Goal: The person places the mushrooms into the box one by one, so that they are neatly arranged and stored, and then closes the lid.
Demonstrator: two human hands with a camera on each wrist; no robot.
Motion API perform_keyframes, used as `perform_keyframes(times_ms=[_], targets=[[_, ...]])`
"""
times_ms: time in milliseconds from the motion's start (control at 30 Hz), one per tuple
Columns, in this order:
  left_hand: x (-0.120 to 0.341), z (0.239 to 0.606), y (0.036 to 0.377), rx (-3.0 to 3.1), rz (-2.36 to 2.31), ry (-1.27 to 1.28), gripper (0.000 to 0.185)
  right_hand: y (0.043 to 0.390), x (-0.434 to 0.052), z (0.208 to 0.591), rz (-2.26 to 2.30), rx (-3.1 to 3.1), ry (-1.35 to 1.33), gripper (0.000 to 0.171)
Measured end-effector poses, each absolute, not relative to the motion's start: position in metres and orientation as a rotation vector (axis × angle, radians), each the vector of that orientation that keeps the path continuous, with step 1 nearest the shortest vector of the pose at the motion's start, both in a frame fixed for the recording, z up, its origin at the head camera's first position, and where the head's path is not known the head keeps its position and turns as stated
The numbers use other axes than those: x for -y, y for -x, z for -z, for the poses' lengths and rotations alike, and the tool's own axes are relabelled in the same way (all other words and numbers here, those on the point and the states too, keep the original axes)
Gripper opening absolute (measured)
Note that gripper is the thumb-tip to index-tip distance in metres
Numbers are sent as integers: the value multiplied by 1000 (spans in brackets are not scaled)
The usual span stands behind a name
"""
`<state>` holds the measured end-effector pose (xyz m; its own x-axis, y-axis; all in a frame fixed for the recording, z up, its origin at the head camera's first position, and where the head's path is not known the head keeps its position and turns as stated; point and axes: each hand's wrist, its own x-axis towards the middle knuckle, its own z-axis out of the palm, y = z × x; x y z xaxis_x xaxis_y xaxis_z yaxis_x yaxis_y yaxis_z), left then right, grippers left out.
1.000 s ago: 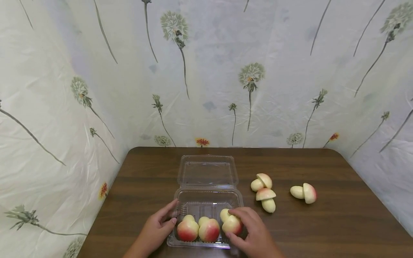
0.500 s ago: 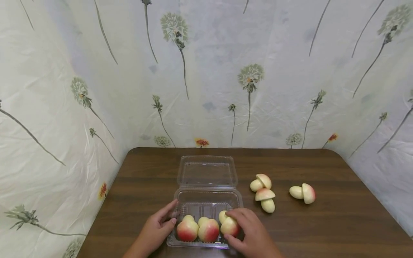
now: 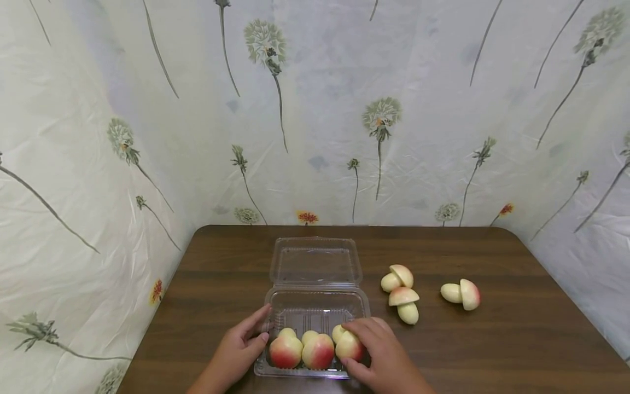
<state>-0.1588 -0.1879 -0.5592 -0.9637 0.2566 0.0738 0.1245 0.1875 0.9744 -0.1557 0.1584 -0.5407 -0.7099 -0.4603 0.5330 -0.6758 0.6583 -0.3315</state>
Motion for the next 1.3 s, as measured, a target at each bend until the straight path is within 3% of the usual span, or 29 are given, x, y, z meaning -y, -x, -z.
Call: perform_keyframes(times_ms=[1300], targets=[[187, 560, 159, -2368, -1891, -367, 56, 156, -159, 545, -750, 2388, -984, 40]])
